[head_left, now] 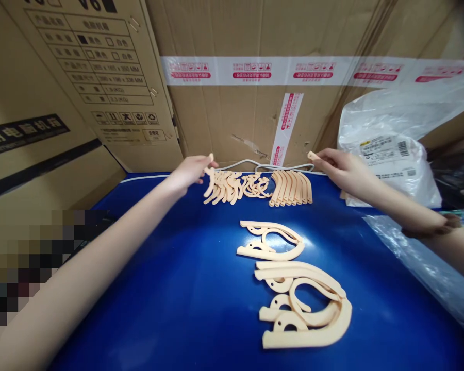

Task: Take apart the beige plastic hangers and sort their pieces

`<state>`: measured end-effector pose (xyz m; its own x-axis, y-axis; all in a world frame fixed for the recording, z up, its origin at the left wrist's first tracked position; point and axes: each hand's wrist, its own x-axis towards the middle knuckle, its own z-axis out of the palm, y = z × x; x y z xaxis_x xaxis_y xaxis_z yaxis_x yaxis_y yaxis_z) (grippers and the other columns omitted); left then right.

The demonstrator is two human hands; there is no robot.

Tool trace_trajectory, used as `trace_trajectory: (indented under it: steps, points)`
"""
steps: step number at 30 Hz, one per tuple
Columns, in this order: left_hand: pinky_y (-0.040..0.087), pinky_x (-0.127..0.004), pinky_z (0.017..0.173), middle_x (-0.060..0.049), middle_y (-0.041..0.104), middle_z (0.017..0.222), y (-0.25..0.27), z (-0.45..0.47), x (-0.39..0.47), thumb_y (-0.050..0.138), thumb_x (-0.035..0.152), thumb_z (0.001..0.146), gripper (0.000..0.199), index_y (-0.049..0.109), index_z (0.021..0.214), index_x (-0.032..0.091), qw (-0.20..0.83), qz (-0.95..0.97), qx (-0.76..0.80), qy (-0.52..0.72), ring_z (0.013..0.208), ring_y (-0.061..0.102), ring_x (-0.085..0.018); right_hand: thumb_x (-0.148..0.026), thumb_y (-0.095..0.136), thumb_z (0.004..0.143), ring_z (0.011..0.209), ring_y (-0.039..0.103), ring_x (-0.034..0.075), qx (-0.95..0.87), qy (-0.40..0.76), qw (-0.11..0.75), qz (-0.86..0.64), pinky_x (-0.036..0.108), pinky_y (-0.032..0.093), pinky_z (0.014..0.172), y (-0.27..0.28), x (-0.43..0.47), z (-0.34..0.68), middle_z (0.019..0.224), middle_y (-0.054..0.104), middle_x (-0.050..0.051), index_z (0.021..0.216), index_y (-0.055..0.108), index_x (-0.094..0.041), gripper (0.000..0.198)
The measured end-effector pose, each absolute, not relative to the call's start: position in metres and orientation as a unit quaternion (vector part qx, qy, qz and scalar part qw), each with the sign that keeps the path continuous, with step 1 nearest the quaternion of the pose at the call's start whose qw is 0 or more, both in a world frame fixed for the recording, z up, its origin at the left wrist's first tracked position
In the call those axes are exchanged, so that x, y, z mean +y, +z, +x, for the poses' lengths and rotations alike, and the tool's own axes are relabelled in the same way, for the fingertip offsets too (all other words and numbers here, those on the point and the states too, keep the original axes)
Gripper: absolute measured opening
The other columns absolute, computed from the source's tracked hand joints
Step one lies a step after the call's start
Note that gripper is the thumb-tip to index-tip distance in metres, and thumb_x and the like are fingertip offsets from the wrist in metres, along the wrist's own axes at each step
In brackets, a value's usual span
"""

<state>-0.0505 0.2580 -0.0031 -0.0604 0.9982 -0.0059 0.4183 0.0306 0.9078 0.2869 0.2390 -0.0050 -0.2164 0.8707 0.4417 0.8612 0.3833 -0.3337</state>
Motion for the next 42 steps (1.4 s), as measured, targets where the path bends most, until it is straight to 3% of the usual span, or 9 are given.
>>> trace_trajectory:
  steps: [5, 9, 15, 22, 25, 28, 33, 37, 42]
  points:
    - [0.044, -0.02, 0.048, -0.001, 0.059, 0.06, -0.022, -0.084, 0.278, 0.067, 0.012, 0.08, 0.012, 0.064, 0.069, 0.013, 0.403, 0.547, 0.658, 0.326, 0.051, 0.053, -0.01, -0.042, 0.044, 0.095, 0.091, 0.059, 0.03, -0.813, -0.132, 0.241, -0.513, 0.04, 0.043, 0.077, -0.021, 0.229, 0.294, 0.095, 0.068, 0.013, 0.095, 0.065, -0.019, 0.031]
    - [0.054, -0.023, 0.057, 0.0, 0.059, 0.061, -0.036, -0.076, 0.283, 0.066, 0.01, 0.082, 0.009, 0.06, 0.075, 0.013, 0.412, 0.538, 0.662, 0.322, 0.056, 0.06, -0.011, -0.028, 0.04, 0.097, 0.094, 0.062, 0.029, -0.846, -0.181, 0.175, -0.47, 0.039, 0.048, 0.075, -0.043, 0.226, 0.297, 0.102, 0.069, 0.014, 0.102, 0.067, -0.016, 0.031]
    - [0.057, -0.026, 0.059, -0.001, 0.061, 0.067, -0.033, -0.062, 0.282, 0.059, 0.009, 0.087, 0.006, 0.057, 0.082, 0.011, 0.396, 0.545, 0.67, 0.312, 0.058, 0.063, -0.012, -0.018, 0.041, 0.092, 0.101, 0.066, 0.027, -0.862, -0.093, 0.19, -0.461, 0.038, 0.053, 0.083, -0.062, 0.222, 0.301, 0.114, 0.067, 0.01, 0.106, 0.069, -0.018, 0.031]
    - [0.057, -0.031, 0.063, -0.007, 0.063, 0.08, -0.026, -0.06, 0.272, 0.055, 0.009, 0.086, 0.005, 0.056, 0.083, 0.013, 0.322, 0.613, 0.664, 0.282, 0.073, 0.066, -0.018, -0.015, 0.041, 0.09, 0.095, 0.068, 0.026, -0.864, -0.069, 0.201, -0.457, 0.039, 0.054, 0.08, -0.065, 0.224, 0.301, 0.108, 0.069, 0.011, 0.105, 0.067, -0.016, 0.029]
    - [0.054, -0.037, 0.075, -0.012, 0.062, 0.1, -0.021, -0.056, 0.262, 0.056, 0.015, 0.087, 0.005, 0.058, 0.091, 0.013, 0.241, 0.664, 0.649, 0.283, 0.087, 0.064, -0.022, -0.016, 0.041, 0.092, 0.096, 0.068, 0.027, -0.862, -0.074, 0.211, -0.454, 0.04, 0.054, 0.082, -0.061, 0.219, 0.297, 0.111, 0.068, 0.012, 0.106, 0.065, -0.015, 0.028]
    - [0.046, -0.038, 0.091, -0.008, 0.06, 0.111, -0.014, -0.048, 0.24, 0.062, 0.025, 0.086, 0.016, 0.06, 0.099, 0.017, 0.179, 0.737, 0.59, 0.278, 0.096, 0.06, -0.022, -0.021, 0.042, 0.096, 0.096, 0.067, 0.027, -0.865, -0.1, 0.225, -0.438, 0.04, 0.053, 0.08, -0.05, 0.201, 0.279, 0.108, 0.068, 0.012, 0.104, 0.064, -0.016, 0.025]
    - [0.044, -0.03, 0.081, -0.006, 0.063, 0.109, -0.016, -0.029, 0.205, 0.075, 0.042, 0.075, 0.048, 0.059, 0.114, 0.017, 0.235, 0.895, 0.37, 0.084, 0.094, 0.059, -0.022, -0.025, 0.044, 0.098, 0.092, 0.066, 0.021, -0.908, -0.038, 0.183, -0.374, 0.033, 0.053, 0.076, -0.037, 0.166, 0.237, 0.102, 0.069, 0.008, 0.102, 0.066, -0.017, 0.023]
    - [0.041, -0.027, 0.077, -0.004, 0.064, 0.096, -0.025, -0.019, 0.208, 0.063, 0.032, 0.085, 0.016, 0.064, 0.092, 0.017, 0.265, 0.898, 0.348, 0.044, 0.088, 0.057, -0.019, -0.034, 0.046, 0.099, 0.095, 0.066, 0.022, -0.911, -0.025, 0.161, -0.378, 0.034, 0.052, 0.078, -0.037, 0.166, 0.217, 0.105, 0.068, 0.01, 0.108, 0.068, -0.016, 0.031]
    - [0.041, -0.025, 0.072, -0.003, 0.063, 0.089, -0.024, -0.017, 0.219, 0.053, 0.033, 0.09, 0.019, 0.059, 0.093, 0.016, 0.276, 0.876, 0.384, 0.091, 0.082, 0.057, -0.017, -0.041, 0.057, 0.093, 0.094, 0.065, 0.026, -0.907, 0.028, 0.102, -0.407, 0.039, 0.05, 0.084, -0.035, 0.183, 0.21, 0.097, 0.07, 0.008, 0.099, 0.073, -0.018, 0.029]
